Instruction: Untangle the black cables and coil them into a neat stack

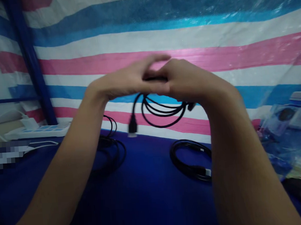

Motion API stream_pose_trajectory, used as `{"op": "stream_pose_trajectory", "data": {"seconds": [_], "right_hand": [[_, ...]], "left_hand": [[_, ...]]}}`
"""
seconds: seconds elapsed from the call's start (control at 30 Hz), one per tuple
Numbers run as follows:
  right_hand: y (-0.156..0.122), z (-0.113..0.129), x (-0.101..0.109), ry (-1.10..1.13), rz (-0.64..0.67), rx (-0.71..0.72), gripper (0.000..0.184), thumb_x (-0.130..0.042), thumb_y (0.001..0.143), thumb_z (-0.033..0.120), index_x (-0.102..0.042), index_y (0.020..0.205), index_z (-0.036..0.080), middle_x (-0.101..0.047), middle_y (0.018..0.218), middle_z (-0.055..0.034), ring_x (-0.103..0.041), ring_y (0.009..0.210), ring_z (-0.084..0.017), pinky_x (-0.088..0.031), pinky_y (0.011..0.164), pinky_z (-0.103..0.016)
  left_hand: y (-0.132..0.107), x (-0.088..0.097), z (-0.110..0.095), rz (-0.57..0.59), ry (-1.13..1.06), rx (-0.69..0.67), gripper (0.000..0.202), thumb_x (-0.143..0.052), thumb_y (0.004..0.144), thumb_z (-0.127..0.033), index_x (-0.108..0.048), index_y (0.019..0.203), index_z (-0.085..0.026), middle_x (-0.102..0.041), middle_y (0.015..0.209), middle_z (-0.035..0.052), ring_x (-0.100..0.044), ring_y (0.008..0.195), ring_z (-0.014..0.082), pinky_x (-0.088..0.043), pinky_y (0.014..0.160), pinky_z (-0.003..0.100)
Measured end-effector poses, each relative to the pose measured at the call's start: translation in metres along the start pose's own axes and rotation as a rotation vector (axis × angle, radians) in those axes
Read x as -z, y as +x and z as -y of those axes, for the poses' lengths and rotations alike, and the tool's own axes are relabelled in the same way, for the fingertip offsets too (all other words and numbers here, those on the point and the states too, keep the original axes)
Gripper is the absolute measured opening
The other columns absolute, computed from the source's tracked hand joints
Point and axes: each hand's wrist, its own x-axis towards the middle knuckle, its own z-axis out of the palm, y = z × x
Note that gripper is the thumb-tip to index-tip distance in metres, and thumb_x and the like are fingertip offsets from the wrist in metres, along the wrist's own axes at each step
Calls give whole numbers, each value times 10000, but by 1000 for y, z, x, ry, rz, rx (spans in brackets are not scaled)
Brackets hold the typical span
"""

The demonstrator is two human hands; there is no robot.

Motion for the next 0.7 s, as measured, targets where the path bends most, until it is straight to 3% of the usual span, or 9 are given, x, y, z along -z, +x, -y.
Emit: {"op": "stream_pose_trajectory", "data": {"seconds": [0.07, 0.13, 0.2, 0.3, 0.4, 0.47, 0.53, 0.63, 0.7], "right_hand": [[-4, 6, 2, -158, -27, 39, 105, -661, 657, 74, -631, 621, 168, -491, 488, 29, -381, 428, -53, -252, 372, -199], [-8, 5, 7, -208, -148, 39, 42, -684, 682, 141, -664, 695, 176, -480, 479, 24, -367, 396, -48, -225, 350, -203], [-8, 1, 8, -72, -279, 46, 63, -680, 710, 188, -670, 771, 184, -484, 512, 14, -388, 396, -51, -234, 348, -205], [-1, -3, 0, 248, -369, 9, 67, -638, 724, 165, -631, 785, 190, -481, 591, 9, -438, 431, -67, -302, 375, -217], [8, 2, -13, 527, -286, -90, 68, -643, 717, 169, -578, 734, 177, -435, 574, 25, -430, 442, -68, -340, 415, -233], [10, 6, -18, 592, -228, -107, 107, -653, 724, 194, -553, 697, 170, -360, 523, 48, -372, 418, -53, -329, 424, -236], [9, 10, -17, 497, -298, -98, 142, -653, 715, 192, -532, 645, 169, -316, 484, 57, -325, 392, -47, -302, 406, -241], [3, 11, -8, 177, -540, -71, 121, -659, 669, 164, -547, 625, 172, -387, 469, 32, -358, 385, -65, -255, 371, -244], [-1, 10, -1, -26, -621, -40, 78, -670, 644, 150, -603, 681, 165, -456, 496, 9, -409, 411, -79, -255, 371, -236]], "left_hand": [[0, -6, 1, 178, -62, -67, 451, -695, 636, -131, -567, 1062, -205, -632, 924, -36, -616, 858, 115, -446, 747, 186], [0, -5, 5, 186, -117, 16, 449, -681, 660, -116, -548, 1083, -183, -626, 796, -33, -607, 664, 84, -460, 680, 218], [2, -3, 11, 50, -180, 50, 350, -631, 732, -134, -536, 1069, -152, -559, 619, -62, -559, 565, 57, -451, 664, 240], [15, -4, 23, -275, -331, -52, 210, -610, 746, -156, -518, 934, -170, -426, 490, -103, -482, 469, 38, -414, 568, 206], [29, -10, 34, -618, -439, -73, 205, -630, 686, -163, -461, 793, -207, -413, 497, -105, -427, 414, 42, -337, 443, 189], [32, -12, 35, -718, -477, -73, 215, -627, 666, -146, -452, 771, -213, -428, 521, -103, -419, 417, 38, -322, 432, 190], [27, -11, 32, -610, -510, -107, 170, -610, 686, -150, -466, 760, -204, -431, 526, -97, -417, 417, 33, -323, 439, 191], [12, -7, 23, -170, -524, -104, 83, -577, 762, -227, -531, 807, -174, -492, 532, -70, -526, 469, 67, -379, 482, 205], [4, -6, 20, 107, -533, -114, 134, -527, 808, -251, -558, 888, -148, -564, 545, -34, -627, 578, 137, -460, 569, 253]]}}
